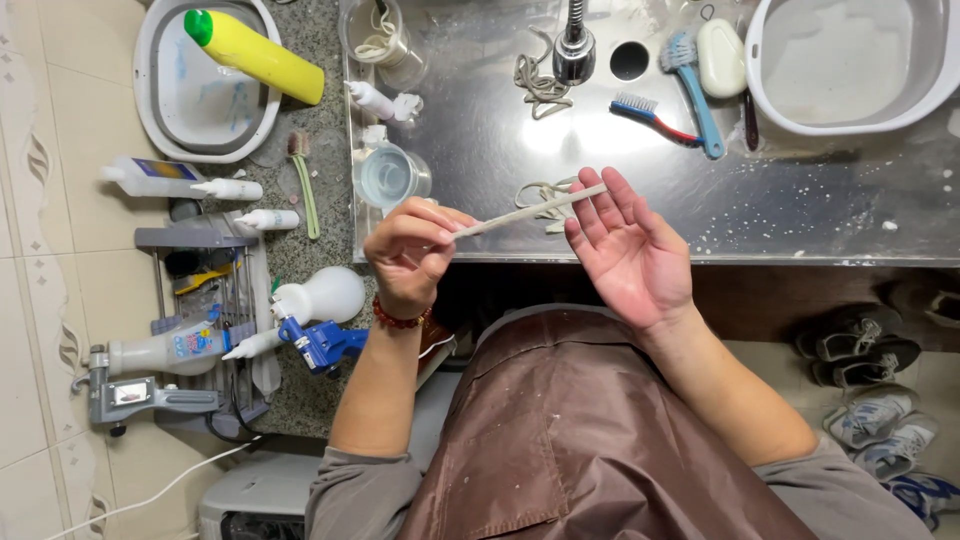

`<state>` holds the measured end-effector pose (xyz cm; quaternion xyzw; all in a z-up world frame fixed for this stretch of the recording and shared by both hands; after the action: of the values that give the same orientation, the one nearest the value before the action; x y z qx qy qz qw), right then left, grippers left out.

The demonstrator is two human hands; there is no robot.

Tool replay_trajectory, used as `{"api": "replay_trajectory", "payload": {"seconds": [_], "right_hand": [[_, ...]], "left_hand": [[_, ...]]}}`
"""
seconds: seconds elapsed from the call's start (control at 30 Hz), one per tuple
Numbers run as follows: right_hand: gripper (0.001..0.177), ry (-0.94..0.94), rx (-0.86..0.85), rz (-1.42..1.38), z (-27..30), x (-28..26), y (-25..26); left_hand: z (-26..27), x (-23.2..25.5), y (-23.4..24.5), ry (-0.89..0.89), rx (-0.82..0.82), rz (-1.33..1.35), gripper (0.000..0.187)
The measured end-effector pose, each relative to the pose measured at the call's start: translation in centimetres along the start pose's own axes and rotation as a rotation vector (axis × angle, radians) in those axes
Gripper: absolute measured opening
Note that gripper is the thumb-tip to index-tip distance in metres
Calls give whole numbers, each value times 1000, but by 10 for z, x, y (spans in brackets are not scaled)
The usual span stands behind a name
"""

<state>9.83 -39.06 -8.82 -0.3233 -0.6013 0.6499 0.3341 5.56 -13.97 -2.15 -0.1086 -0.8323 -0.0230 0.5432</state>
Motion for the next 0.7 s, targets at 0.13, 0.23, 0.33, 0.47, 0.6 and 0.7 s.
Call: {"api": "replay_trajectory", "payload": {"seconds": [0.13, 0.23, 0.33, 0.47, 0.6, 0.7], "right_hand": [[46, 31, 69, -3, -3, -7, 17], [44, 63, 94, -16, -5, -14, 24], [42, 77, 125, -14, -3, -18, 29], [38, 86, 124, -26, -5, -20, 30], [36, 105, 120, -31, -7, -24, 41], [36, 137, 167, -20, -8, -32, 52]], "left_hand": [[2, -1, 15, -59, 53, 15, 13], [6, -2, 35, -174, 149, 57, 13], [12, 6, 47, -207, 227, 35, 11], [19, 15, 56, -271, 265, 1, 12], [28, 30, 66, -271, 376, -5, 14], [43, 40, 95, -289, 426, -21, 18]]}}
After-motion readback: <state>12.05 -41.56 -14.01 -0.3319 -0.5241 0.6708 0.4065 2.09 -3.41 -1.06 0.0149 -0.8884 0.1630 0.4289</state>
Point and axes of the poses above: each hand's wrist, its own z-axis away from the middle knuckle, its own y-axis out of the back of the hand, x = y × z, the point moved 2 cm from there along -z, towards the middle knuckle, and after that the axes turned 14 degrees about -x, right-handed, at the moved point
